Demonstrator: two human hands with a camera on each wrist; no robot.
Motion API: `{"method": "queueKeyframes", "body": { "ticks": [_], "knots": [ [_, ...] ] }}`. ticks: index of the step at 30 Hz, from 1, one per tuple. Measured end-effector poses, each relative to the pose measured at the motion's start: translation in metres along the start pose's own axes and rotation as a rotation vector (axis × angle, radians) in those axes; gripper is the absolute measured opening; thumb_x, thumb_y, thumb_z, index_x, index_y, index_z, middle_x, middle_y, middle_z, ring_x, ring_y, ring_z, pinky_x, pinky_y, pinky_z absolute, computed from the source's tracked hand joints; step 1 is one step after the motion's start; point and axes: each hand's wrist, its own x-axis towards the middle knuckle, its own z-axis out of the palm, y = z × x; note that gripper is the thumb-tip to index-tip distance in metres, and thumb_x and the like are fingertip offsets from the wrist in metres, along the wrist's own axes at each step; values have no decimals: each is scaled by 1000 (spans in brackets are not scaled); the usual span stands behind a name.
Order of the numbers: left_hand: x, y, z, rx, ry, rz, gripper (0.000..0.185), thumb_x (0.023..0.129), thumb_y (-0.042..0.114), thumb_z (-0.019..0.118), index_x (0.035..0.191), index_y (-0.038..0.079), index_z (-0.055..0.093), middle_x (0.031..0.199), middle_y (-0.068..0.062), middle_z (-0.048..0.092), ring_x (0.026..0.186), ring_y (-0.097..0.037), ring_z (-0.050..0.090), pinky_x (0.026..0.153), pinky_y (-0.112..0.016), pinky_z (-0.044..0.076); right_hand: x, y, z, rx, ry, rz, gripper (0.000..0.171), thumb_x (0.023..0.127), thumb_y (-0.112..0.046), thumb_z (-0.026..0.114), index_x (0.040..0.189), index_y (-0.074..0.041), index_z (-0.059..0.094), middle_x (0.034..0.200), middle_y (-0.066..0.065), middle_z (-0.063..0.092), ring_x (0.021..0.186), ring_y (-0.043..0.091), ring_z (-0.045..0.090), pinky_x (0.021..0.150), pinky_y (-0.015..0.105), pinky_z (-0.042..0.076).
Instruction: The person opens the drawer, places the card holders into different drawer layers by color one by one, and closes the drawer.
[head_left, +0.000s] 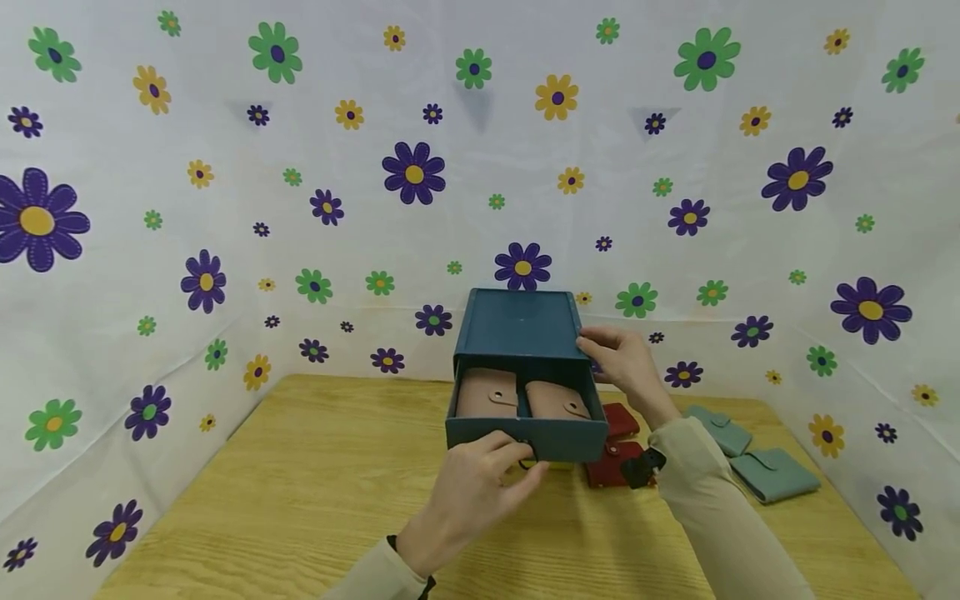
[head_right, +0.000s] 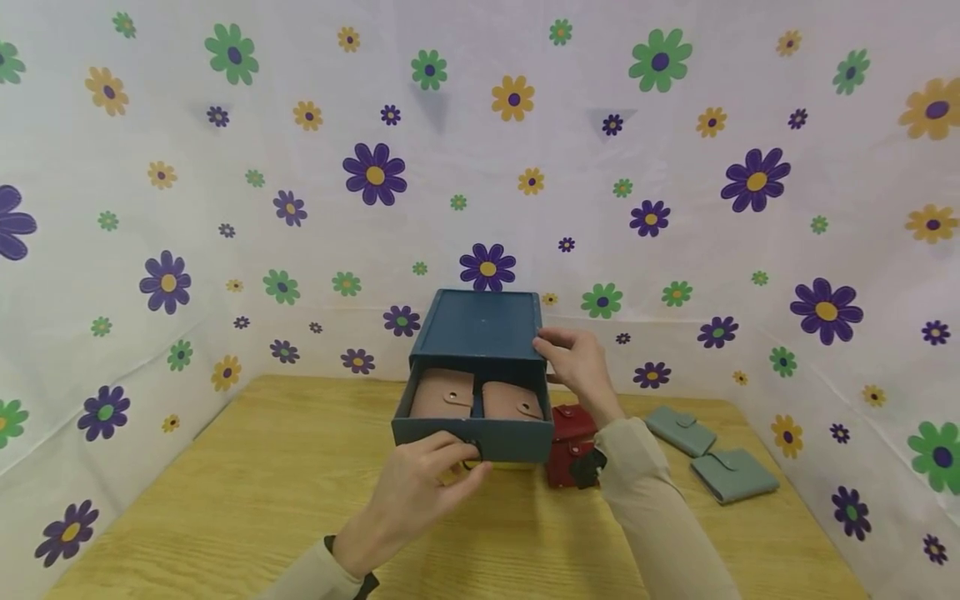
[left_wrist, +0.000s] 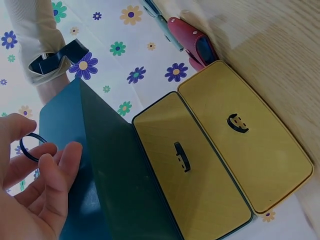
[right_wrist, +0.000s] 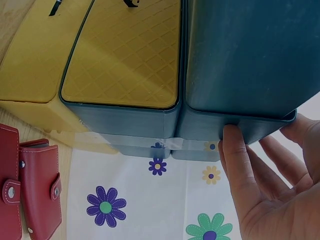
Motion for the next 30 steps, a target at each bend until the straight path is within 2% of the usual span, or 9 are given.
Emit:
{"method": "queueKeyframes", "body": {
  "ticks": [7,12,21,26,30],
  "knots": [
    [2,-6,3,0,18,-36,10,85,26,77,87,17,75,78,6,66,63,-5,60,56,-10,46,1,-2,1,-18,3,-5,45,99,-32,59,137,-9,57,137,18,58,116,36,64,86,46,57],
    [5,-8,3,18,15,-53,11,87,28,75,89,17,75,81,6,67,65,-3,59,57,-12,47,1,-3,1,-11,-1,-6,46,98,-33,59,137,-9,57,137,18,58,116,36,64,85,45,58],
    [12,-9,6,43,-31,-137,15,90,31,71,94,17,74,87,5,66,66,-6,60,56,-14,48,1,-2,1,-6,-11,5,46,98,-33,59,138,-10,57,138,17,58,115,36,64,85,44,58],
    [17,-11,9,58,-55,-164,18,93,32,67,99,16,72,92,3,66,69,-7,60,59,-17,50,1,-3,0,-7,-13,10,46,99,-33,59,138,-10,57,139,17,57,117,36,63,87,44,57],
    [19,-14,15,61,-64,-185,17,95,33,65,98,17,70,93,2,63,66,-7,56,56,-16,47,0,-2,0,-12,-9,10,46,98,-33,59,138,-11,57,139,17,57,116,36,64,86,44,58]
  ]
}}
